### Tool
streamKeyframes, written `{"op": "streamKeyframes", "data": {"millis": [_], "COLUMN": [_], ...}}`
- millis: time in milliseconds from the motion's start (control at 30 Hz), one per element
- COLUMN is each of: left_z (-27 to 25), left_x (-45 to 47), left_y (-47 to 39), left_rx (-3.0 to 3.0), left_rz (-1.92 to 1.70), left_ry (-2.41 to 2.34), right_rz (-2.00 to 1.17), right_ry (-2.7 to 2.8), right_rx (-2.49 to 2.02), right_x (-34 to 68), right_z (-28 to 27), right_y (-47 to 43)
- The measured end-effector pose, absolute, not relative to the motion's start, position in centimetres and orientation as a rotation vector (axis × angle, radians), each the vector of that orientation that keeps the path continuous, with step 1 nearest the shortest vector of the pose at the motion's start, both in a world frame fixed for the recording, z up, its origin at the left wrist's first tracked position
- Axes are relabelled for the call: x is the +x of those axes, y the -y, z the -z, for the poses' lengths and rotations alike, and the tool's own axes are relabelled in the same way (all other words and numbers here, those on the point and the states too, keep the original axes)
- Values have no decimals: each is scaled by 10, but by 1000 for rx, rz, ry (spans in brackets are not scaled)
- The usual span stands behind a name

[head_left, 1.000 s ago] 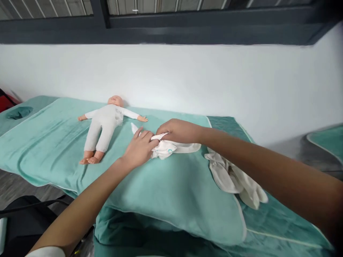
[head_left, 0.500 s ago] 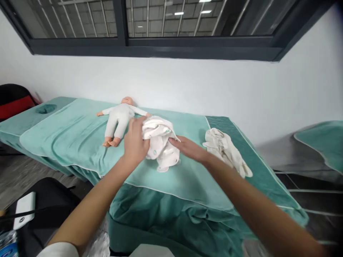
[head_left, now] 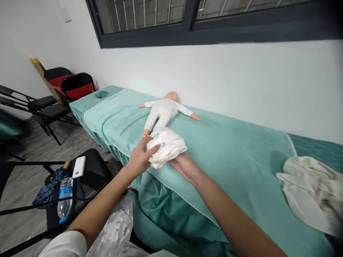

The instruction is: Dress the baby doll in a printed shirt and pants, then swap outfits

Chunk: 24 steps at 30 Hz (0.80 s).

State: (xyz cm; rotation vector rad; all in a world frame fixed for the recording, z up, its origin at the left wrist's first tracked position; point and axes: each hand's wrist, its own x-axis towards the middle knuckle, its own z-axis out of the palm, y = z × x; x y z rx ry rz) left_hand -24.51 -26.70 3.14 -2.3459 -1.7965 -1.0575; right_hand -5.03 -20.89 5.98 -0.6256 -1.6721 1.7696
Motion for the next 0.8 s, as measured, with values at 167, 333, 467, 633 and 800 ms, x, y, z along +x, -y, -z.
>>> {"op": "streamKeyframes", "data": {"millis": [167,333,467,633,800], "left_z": [7,53,80,97,118], "left_x": [-334,-428,-470,-496,-498], "left_y": [287,321,370,419,425], "left_rx": [-1957,-1204,-733,-325,-480], "left_rz": [935,889,762,573,339], "left_ry": [2130,2542,2751,2870,2963], "right_rz": [-1931,-1954,-1918,-1825,-1723], "right_ry": [1765,1791,1735,1650,1468], "right_rx": [-678,-935,-1115,-1328,-1410], "right_x": [-21,43,98,155,179], "right_z": [-33,-1,9,12,22], "right_y": [214,212,212,218,229]}}
